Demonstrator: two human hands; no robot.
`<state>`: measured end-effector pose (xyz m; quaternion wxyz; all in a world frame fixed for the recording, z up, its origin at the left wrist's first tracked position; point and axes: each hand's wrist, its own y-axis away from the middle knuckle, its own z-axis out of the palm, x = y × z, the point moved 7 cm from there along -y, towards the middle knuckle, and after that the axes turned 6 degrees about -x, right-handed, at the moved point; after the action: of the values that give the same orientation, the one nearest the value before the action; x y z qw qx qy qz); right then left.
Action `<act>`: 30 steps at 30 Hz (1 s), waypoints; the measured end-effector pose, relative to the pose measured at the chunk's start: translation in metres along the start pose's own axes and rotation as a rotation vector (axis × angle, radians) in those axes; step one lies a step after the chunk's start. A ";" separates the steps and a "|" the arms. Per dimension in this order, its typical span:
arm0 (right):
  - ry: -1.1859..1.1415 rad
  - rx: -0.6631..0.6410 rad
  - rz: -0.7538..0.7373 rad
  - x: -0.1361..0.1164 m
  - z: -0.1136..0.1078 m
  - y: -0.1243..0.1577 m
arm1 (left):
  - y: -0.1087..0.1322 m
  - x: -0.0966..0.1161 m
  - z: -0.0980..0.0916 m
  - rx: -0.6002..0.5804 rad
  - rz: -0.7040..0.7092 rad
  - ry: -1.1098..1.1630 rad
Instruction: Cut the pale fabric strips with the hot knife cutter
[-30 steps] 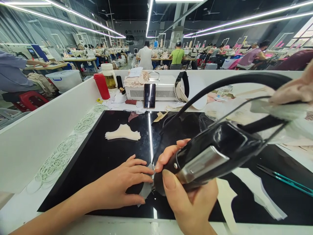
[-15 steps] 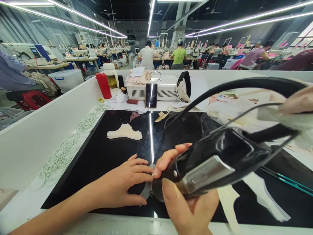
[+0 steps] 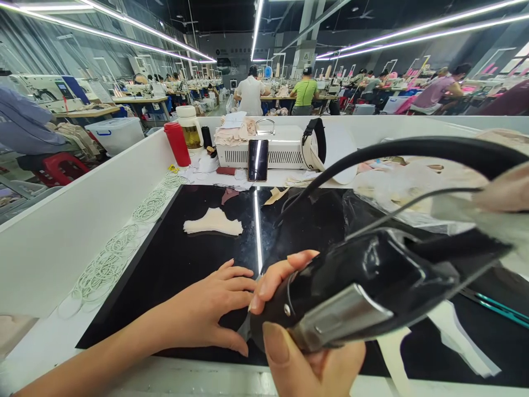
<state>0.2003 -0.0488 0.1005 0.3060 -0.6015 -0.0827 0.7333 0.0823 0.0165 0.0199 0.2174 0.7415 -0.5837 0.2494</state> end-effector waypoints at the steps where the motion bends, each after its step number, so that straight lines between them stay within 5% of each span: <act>1: 0.003 -0.012 0.012 0.002 0.000 0.002 | 0.000 0.000 0.000 0.004 0.005 0.001; 8: -0.034 -0.068 0.042 0.009 -0.008 0.007 | 0.002 -0.001 -0.001 0.024 0.047 0.016; 17: 0.081 0.260 -0.111 -0.007 -0.051 -0.019 | 0.000 0.007 -0.005 0.097 0.057 0.035; 30: 0.057 0.168 -0.101 0.009 -0.046 -0.014 | 0.001 0.004 0.007 0.018 -0.007 -0.114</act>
<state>0.2473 -0.0439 0.0874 0.3942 -0.5895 -0.0422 0.7037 0.0832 0.0096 0.0170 0.1781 0.7584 -0.5903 0.2113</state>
